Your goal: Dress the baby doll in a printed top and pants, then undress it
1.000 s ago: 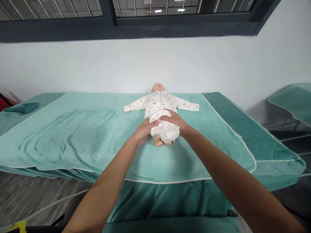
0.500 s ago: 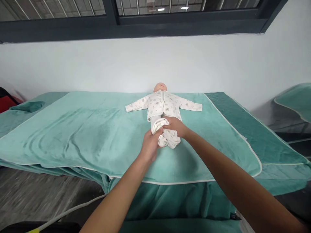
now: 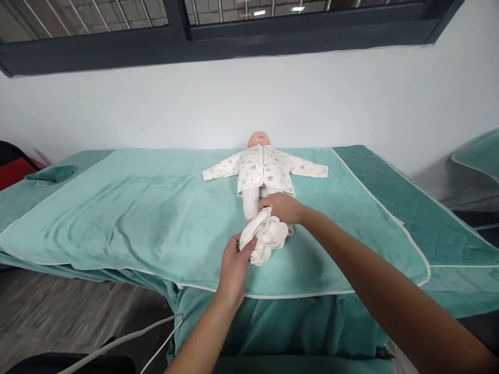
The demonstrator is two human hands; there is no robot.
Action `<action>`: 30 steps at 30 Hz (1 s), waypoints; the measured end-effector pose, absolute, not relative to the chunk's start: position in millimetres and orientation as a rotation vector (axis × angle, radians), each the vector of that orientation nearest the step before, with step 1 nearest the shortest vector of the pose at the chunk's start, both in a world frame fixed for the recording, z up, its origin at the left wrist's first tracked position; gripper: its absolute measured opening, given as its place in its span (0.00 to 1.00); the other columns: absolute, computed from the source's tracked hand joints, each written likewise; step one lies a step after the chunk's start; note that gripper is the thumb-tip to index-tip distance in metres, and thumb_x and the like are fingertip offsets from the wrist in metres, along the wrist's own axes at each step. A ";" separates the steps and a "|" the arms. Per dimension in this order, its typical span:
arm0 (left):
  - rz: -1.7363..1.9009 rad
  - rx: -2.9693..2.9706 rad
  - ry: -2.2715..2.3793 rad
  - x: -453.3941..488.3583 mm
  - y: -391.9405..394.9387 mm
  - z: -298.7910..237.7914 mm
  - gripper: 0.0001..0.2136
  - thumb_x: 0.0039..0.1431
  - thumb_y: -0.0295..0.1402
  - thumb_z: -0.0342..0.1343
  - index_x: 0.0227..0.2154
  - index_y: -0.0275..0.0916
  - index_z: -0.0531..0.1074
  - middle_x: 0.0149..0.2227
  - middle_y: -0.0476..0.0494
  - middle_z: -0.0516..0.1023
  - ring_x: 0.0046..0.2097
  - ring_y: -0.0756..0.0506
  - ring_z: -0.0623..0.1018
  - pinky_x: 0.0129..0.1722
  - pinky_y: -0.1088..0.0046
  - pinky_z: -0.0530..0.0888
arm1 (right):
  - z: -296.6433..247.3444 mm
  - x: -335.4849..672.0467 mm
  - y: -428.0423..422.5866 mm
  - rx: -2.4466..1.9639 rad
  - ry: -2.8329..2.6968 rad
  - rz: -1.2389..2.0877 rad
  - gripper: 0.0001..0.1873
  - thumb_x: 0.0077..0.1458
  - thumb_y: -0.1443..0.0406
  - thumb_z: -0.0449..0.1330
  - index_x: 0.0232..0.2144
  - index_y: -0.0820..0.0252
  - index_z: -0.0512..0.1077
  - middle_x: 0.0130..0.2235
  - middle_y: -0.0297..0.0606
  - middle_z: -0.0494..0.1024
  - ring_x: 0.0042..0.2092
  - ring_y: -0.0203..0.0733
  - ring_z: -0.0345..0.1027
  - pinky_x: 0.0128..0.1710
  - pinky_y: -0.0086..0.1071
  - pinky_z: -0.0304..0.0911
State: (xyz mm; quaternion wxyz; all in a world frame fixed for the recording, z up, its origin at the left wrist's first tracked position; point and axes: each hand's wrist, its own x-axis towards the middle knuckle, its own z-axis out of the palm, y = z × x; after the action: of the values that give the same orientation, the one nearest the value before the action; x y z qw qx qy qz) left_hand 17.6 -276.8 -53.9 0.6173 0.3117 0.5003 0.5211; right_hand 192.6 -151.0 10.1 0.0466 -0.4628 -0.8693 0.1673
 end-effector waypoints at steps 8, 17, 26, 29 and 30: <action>1.011 1.172 1.190 -8.0 -248.8 -58.4 0.19 0.53 0.38 0.64 0.47 0.38 0.77 0.45 0.42 0.82 0.47 0.39 0.78 0.49 0.65 0.71 | 8.0 190.4 -148.6 -1.348 -2.717 0.536 0.03 0.54 0.63 0.60 0.30 0.57 0.72 0.34 0.38 0.81 0.37 0.44 0.72 0.40 0.33 0.55; 0.958 1.308 1.193 -13.4 -222.9 -50.3 0.17 0.51 0.32 0.59 0.46 0.38 0.77 0.43 0.43 0.82 0.46 0.39 0.78 0.46 0.66 0.71 | 1.3 187.3 -148.5 -1.370 -2.528 0.635 0.07 0.56 0.60 0.59 0.32 0.58 0.69 0.35 0.41 0.79 0.36 0.45 0.70 0.35 0.34 0.54; 0.997 1.044 1.069 -20.8 -201.0 -59.3 0.18 0.47 0.32 0.62 0.44 0.39 0.72 0.37 0.49 0.77 0.37 0.48 0.74 0.36 0.74 0.67 | 7.1 202.7 -150.1 -1.168 -2.476 0.851 0.04 0.52 0.64 0.59 0.31 0.57 0.66 0.37 0.37 0.78 0.38 0.43 0.68 0.36 0.32 0.60; 0.920 1.002 0.972 -22.9 -204.6 -60.2 0.19 0.46 0.31 0.62 0.44 0.38 0.72 0.38 0.48 0.76 0.39 0.47 0.74 0.37 0.74 0.68 | 7.7 207.8 -147.9 -1.081 -2.453 1.004 0.07 0.50 0.63 0.60 0.34 0.58 0.70 0.40 0.37 0.78 0.40 0.43 0.68 0.38 0.33 0.62; 0.912 0.993 0.945 -23.7 -206.3 -60.1 0.20 0.45 0.30 0.62 0.44 0.38 0.72 0.38 0.47 0.76 0.39 0.47 0.74 0.37 0.74 0.68 | 8.3 208.3 -146.8 -1.067 -2.464 1.045 0.08 0.50 0.63 0.61 0.35 0.58 0.72 0.41 0.38 0.79 0.41 0.44 0.69 0.38 0.33 0.62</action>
State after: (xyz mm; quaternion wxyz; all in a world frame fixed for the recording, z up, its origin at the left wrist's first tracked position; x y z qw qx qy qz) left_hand -23.7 -206.3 -60.1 0.6799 0.4422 0.4211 0.4060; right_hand 208.3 -146.8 8.3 0.1299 -0.3672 -0.8478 0.3598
